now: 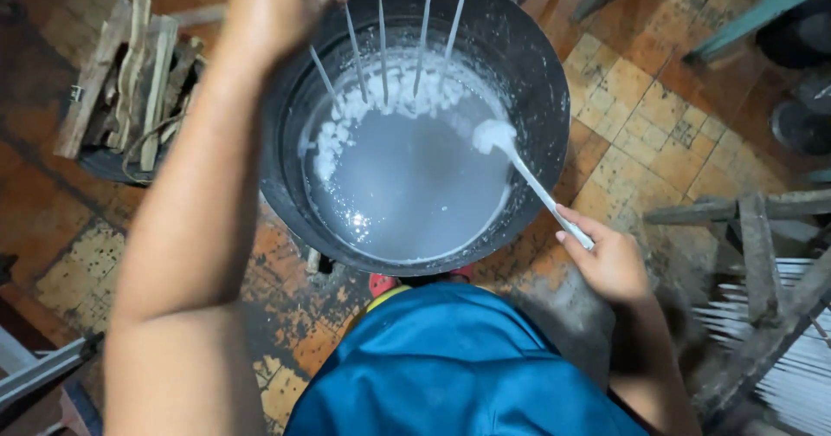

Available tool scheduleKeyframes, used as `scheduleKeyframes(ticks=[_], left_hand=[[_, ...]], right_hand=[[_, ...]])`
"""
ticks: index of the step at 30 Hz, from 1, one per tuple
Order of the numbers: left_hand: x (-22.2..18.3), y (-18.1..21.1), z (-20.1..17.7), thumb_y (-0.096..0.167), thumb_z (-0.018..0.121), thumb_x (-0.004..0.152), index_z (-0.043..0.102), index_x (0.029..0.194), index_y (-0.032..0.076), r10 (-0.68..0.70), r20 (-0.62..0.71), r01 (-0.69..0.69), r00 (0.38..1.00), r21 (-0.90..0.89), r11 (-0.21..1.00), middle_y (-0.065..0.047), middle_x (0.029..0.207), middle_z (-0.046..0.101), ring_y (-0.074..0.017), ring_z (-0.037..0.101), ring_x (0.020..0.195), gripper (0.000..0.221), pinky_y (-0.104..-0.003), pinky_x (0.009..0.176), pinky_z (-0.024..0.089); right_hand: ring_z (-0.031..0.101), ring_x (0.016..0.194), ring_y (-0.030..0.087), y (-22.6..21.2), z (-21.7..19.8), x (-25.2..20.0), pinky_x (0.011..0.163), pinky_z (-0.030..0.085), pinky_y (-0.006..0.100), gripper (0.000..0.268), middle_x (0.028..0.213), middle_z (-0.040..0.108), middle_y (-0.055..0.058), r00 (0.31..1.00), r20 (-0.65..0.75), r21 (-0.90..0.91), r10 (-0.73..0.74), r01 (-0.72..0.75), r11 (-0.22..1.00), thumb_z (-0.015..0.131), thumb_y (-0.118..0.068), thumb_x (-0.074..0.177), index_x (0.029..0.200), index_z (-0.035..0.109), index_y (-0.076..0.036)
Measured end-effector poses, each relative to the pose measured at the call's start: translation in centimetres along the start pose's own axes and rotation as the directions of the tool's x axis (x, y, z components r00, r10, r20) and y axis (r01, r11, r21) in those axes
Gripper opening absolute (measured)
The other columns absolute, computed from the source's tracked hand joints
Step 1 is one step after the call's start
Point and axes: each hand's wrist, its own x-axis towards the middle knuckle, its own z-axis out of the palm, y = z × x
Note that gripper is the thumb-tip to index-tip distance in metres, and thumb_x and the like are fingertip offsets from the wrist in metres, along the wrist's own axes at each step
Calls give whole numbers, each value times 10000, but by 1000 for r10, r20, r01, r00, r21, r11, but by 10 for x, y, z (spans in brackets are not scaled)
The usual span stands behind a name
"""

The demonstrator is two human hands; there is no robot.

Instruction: Dipping multiple candle wicks attached to a rack into molten wax and hanging them to cool.

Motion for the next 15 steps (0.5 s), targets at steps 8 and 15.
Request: scheduleKeyframes(ticks=[8,15], left_hand=[[-107,-4,130,300,782,944,792,1016,176,-272,279,257,921,90,962,-96,1035,634,-379,606,1024,143,-534,846,553],[-170,-14,232,286,762,926,806,983,211,-459,503,505,732,52,862,-47,1082,627,-356,582,1121,104,-538,974,480]], right_hand=[[714,1035,379,-3,0,-4,854,588,481,404,1070,785,135,997,-67,-45,-38,35,998,778,-314,895,1289,744,-398],[720,934,389,27,5,3,764,585,502,352,878,775,149,993,-83,-59,-79,74,996,733,-407,888,1239,738,-407]])
